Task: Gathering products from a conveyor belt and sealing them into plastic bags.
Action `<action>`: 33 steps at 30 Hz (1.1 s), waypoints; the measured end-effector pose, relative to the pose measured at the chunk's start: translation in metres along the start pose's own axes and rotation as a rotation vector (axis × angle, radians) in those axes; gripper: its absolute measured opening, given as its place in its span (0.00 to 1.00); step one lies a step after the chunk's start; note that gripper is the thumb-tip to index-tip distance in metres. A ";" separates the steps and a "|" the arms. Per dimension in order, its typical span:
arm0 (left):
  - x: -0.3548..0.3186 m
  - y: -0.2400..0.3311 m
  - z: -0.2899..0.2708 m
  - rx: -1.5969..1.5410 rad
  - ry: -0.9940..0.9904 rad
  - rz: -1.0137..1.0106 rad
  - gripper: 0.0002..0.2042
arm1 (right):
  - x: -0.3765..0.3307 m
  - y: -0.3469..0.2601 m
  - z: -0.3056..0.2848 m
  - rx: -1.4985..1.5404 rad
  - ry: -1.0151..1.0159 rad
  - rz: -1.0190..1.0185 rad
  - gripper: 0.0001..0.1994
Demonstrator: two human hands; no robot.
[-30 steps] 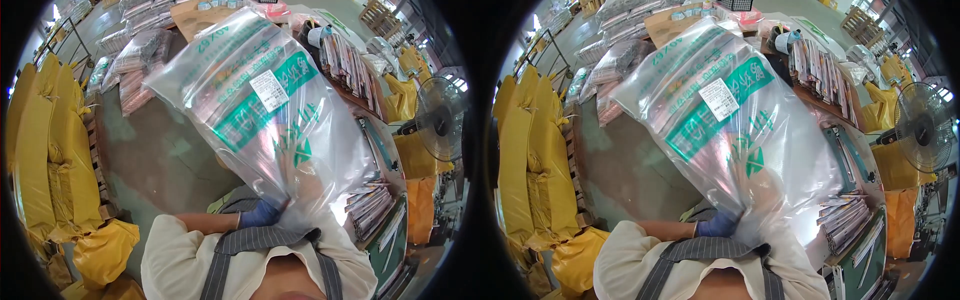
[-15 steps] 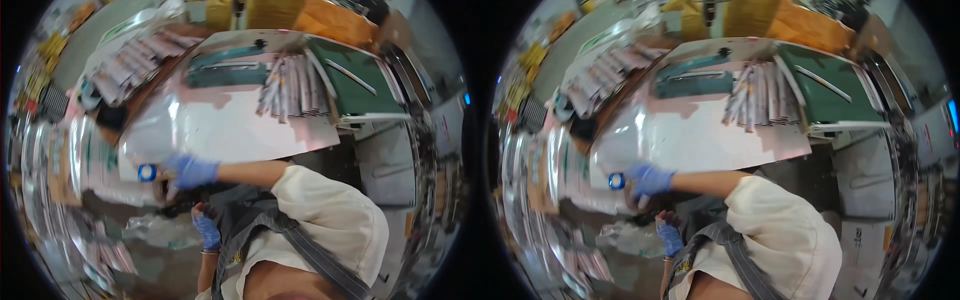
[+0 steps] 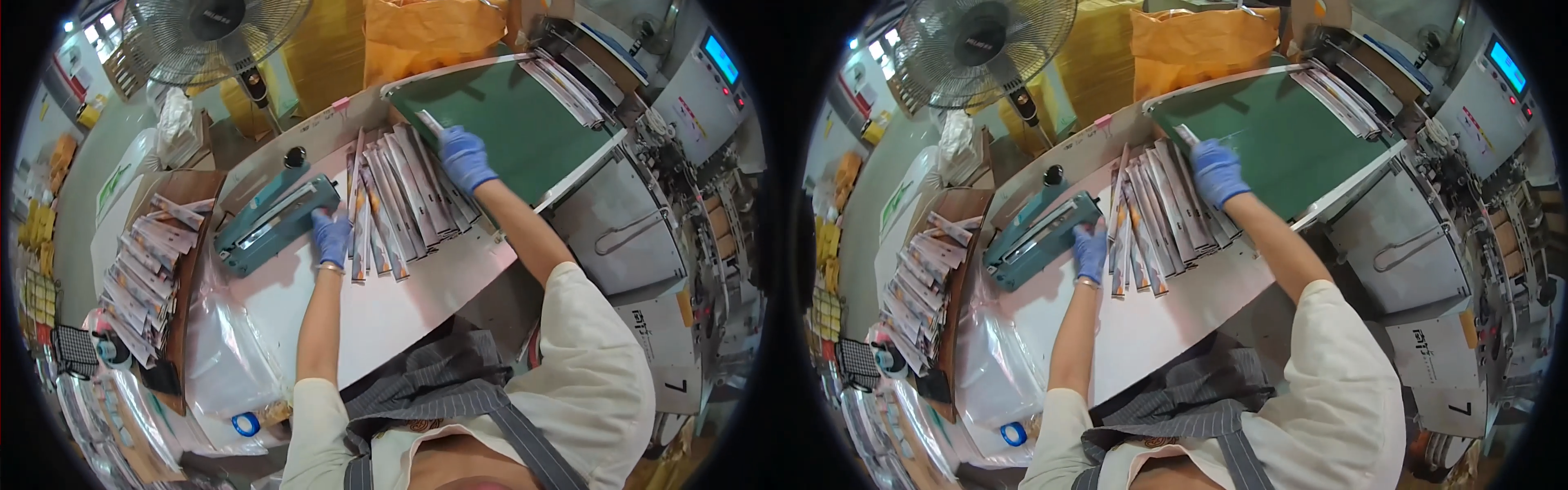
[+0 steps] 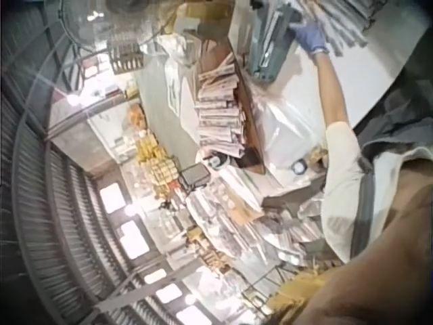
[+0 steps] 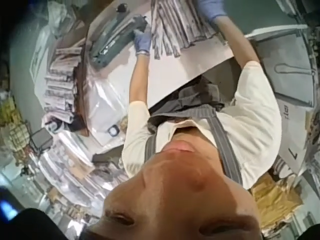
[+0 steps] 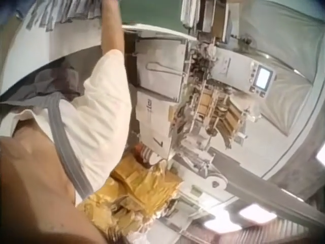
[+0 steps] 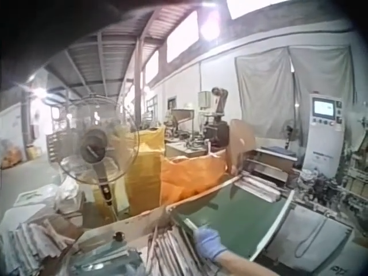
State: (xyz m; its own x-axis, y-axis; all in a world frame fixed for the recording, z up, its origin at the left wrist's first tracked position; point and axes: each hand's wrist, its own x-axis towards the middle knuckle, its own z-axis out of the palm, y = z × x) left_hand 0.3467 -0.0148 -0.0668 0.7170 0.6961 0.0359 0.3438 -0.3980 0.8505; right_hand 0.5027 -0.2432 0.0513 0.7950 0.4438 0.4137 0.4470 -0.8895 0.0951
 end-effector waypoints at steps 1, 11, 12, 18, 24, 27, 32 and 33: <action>0.002 0.009 0.011 0.085 0.047 0.097 0.27 | -0.006 -0.025 0.002 0.019 0.008 -0.033 0.07; -0.021 0.059 0.061 0.225 -0.029 -0.168 0.47 | -0.001 -0.054 0.084 0.824 -0.241 0.355 0.39; -0.014 0.082 0.045 0.197 -0.054 -0.214 0.47 | 0.004 -0.053 0.086 0.908 -0.334 0.533 0.41; -0.003 0.057 0.040 -0.424 0.112 -0.018 0.40 | -0.027 -0.087 0.125 1.382 -0.489 0.342 0.34; -0.220 0.054 -0.097 -0.669 -0.526 -0.236 0.40 | -0.229 -0.076 -0.045 1.818 -1.299 0.785 0.27; -0.306 0.023 -0.117 -0.848 -0.587 -0.310 0.30 | -0.294 -0.082 -0.065 1.918 -1.323 0.648 0.30; -0.257 0.028 -0.130 -0.590 -0.303 0.141 0.58 | -0.238 -0.113 -0.102 1.933 -0.714 0.075 0.37; -0.238 0.048 -0.146 -0.479 -0.282 0.358 0.66 | -0.220 -0.116 -0.114 1.906 -0.561 -0.080 0.39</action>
State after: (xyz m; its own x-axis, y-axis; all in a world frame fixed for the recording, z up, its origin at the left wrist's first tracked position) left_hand 0.1043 -0.1119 0.0424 0.8905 0.3615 0.2761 -0.2060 -0.2206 0.9534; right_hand 0.2291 -0.2506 0.0520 0.6012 0.7864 0.1422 -0.0385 0.2062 -0.9778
